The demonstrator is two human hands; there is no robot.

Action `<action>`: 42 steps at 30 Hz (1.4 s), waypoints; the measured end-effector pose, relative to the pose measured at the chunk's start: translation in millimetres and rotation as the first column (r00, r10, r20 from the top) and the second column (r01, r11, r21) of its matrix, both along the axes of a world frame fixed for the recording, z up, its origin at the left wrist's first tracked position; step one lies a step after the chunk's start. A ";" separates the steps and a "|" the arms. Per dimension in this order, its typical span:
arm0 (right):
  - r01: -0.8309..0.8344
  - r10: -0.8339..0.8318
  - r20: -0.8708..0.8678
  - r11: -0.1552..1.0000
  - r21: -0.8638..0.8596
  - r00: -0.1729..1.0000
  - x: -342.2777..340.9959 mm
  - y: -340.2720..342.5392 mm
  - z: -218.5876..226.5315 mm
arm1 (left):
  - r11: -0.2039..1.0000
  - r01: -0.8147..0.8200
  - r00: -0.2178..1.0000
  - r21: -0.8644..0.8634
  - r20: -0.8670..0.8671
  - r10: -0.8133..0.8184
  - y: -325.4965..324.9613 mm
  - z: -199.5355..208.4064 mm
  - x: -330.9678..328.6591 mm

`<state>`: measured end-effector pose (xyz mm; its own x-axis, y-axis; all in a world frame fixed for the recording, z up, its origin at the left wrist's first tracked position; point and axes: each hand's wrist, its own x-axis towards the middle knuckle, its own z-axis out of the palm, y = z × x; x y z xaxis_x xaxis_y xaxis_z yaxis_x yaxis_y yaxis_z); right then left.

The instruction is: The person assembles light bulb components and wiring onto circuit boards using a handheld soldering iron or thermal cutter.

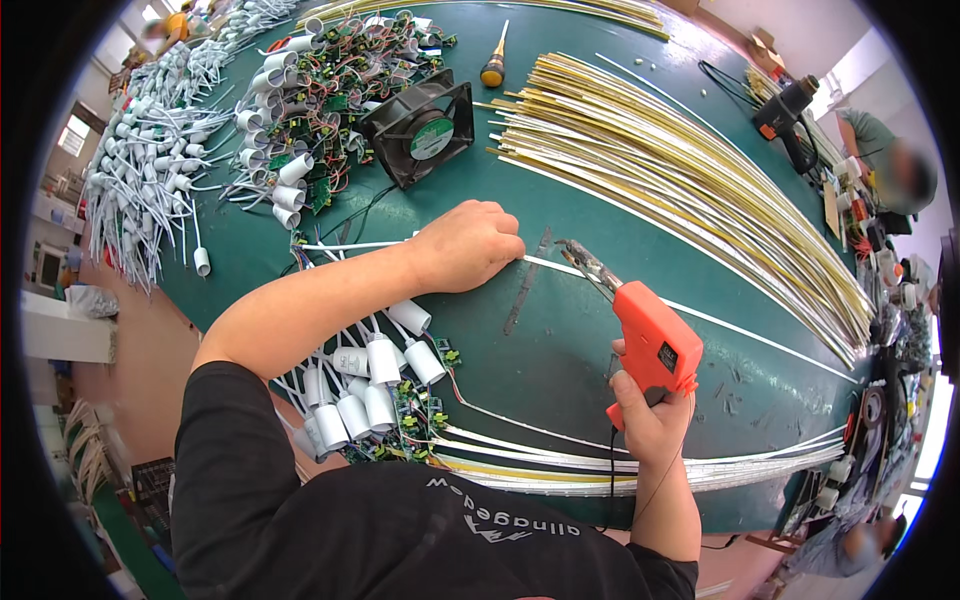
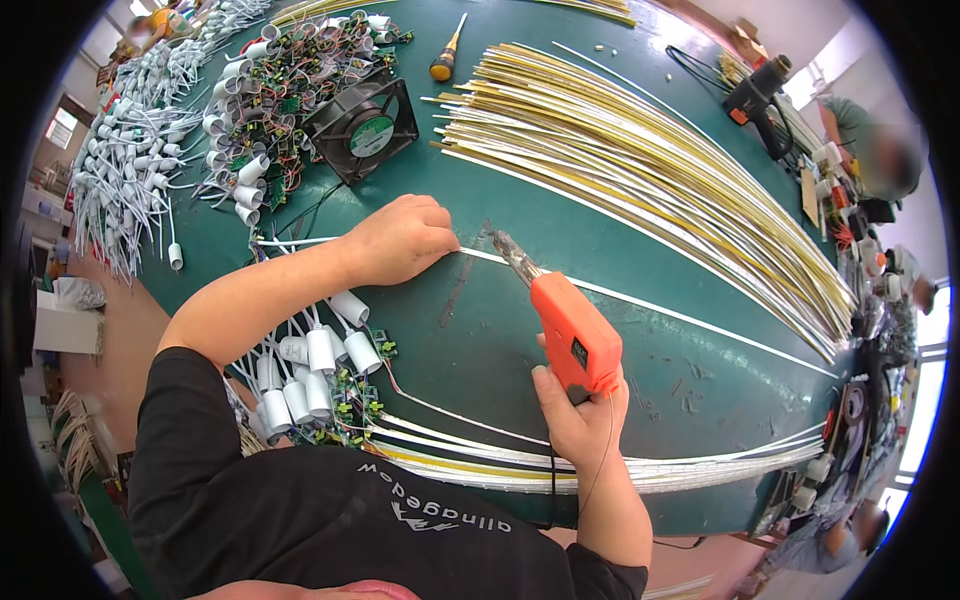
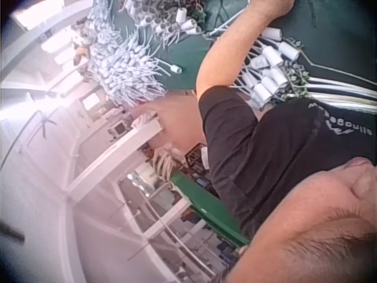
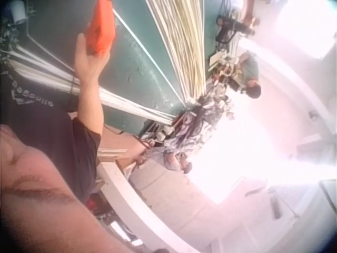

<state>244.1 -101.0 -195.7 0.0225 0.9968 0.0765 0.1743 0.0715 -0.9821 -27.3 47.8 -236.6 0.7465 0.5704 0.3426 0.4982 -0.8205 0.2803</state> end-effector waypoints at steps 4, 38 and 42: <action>0.017 -0.024 -0.082 0.997 -0.076 0.996 -2.1 -4.9 13.2 | 1.000 0.003 1.000 -0.002 0.024 -0.003 -0.8 -0.3 0.4; 0.150 -0.128 -0.227 0.985 0.081 0.965 32.1 -22.9 11.8 | 0.998 -0.035 0.999 -0.043 -0.038 0.034 -5.8 10.3 5.2; 0.137 -0.115 -0.172 0.983 0.120 0.978 33.8 -25.8 11.1 | 0.999 -0.039 0.977 -0.018 -0.212 0.034 -4.8 20.4 10.7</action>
<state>277.9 -126.8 -184.6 0.1700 0.9669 0.1904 0.0280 0.1884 -0.9817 -16.6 43.0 -216.2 0.7792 0.6044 0.1661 0.5778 -0.7953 0.1835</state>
